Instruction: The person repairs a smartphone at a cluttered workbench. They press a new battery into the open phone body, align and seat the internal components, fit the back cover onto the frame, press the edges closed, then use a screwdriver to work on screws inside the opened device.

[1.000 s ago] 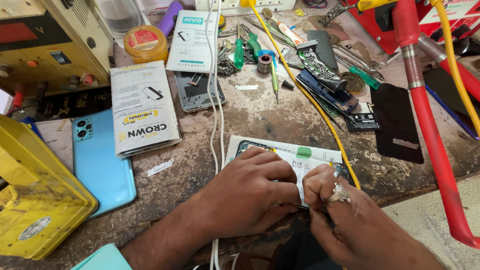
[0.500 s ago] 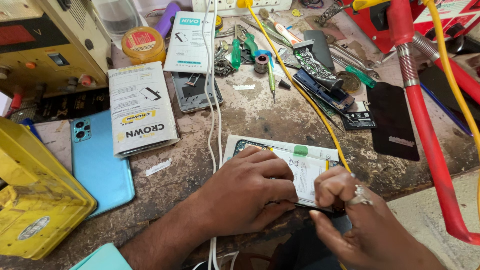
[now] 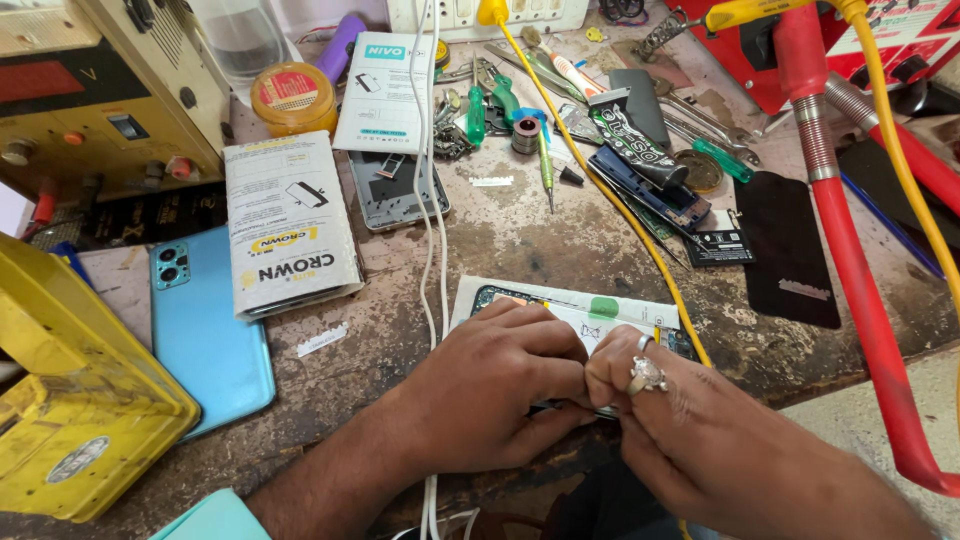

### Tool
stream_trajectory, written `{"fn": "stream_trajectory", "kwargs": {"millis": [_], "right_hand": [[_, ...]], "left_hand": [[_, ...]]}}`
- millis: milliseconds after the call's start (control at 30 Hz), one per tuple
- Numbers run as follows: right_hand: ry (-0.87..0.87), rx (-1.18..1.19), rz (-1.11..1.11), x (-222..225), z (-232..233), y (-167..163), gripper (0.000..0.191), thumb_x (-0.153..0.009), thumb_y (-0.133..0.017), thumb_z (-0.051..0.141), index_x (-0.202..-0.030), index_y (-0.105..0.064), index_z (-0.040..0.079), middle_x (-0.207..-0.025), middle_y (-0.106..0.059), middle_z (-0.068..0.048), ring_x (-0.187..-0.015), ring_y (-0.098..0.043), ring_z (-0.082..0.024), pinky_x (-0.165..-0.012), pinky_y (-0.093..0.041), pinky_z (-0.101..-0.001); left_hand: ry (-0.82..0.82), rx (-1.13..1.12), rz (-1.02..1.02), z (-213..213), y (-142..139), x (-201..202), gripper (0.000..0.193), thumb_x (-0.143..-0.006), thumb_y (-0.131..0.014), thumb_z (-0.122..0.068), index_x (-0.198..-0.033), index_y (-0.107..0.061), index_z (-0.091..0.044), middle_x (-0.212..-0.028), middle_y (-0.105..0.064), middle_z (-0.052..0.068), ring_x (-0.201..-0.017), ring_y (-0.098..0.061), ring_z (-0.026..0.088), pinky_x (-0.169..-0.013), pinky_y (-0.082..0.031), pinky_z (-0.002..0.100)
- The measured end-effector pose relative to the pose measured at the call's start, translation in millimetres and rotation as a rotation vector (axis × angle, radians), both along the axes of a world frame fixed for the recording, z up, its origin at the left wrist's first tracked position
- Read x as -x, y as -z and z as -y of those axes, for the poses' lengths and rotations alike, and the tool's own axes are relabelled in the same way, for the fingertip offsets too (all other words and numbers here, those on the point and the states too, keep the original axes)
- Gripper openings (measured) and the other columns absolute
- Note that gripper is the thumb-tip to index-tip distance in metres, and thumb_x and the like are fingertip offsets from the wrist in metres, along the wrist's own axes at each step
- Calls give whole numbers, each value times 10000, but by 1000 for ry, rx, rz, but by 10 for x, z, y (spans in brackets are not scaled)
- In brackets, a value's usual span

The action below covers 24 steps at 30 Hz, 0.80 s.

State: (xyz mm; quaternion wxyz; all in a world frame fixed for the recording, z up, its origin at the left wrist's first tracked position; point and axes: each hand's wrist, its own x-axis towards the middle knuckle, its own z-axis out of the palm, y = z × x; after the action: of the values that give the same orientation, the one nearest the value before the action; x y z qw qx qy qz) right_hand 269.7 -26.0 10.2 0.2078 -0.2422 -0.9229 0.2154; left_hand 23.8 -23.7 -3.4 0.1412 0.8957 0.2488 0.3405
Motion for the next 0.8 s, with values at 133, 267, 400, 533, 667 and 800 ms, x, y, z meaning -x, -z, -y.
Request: {"fn": "stream_trajectory", "kwargs": {"millis": [133,267,400,533,667,800], "right_hand": [[-22,-61,58,8,-34,46,267,-798,-649,-6,-1039,-533,-1,-1100,-546,-152,-1060,-587,-351,-925,-493,-441],[-85,-279,44,-68,-16,158,256,-792,-663,63,-924,-444,89,-1156,-538,-144,-1125,-577,-367,-949,-486,-436],[61,-6,70,-282,-25,244,221,-834,-632,32,-1039,-554,59,-1052,-547,-90,-989,-595,-266,-891,-537,-342],[383,148,-52,-714,50,268,270,-853,-660,14,-1102,-565,49,-1142,-544,-85,-922,-533,-179,-798,-513,-311],[420,139,-94,-829,96,430,234,-874,-579,-57,-1058,-628,78,-1099,-575,-65,-996,-603,-160,-829,-536,-297],[373,152,-199,-702,174,465,249,-889,-563,-45,-1058,-674,101,-1071,-613,-41,-996,-649,-129,-817,-593,-250]], "left_hand": [[-11,9,-15,-3,-1,-2,114,-875,-770,-229,-944,-723,-151,-952,-651,24,-1010,-640,247,-916,-467,402],[-18,7,-23,-11,2,4,110,-862,-771,-229,-917,-723,-146,-951,-656,26,-1013,-643,248,-930,-470,406],[-15,20,-17,-10,6,-1,84,-854,-761,-226,-896,-731,-159,-992,-682,17,-1033,-651,238,-951,-475,402],[-28,46,-11,-3,-2,-10,103,-879,-760,-241,-908,-735,-146,-993,-681,25,-1034,-649,245,-944,-470,406],[-38,56,-10,7,-16,-6,106,-897,-751,-239,-944,-741,-144,-998,-682,26,-1033,-648,246,-943,-471,407],[-42,47,-14,11,-17,-8,89,-897,-741,-222,-949,-739,-149,-998,-683,26,-1031,-650,244,-941,-472,407]]}}
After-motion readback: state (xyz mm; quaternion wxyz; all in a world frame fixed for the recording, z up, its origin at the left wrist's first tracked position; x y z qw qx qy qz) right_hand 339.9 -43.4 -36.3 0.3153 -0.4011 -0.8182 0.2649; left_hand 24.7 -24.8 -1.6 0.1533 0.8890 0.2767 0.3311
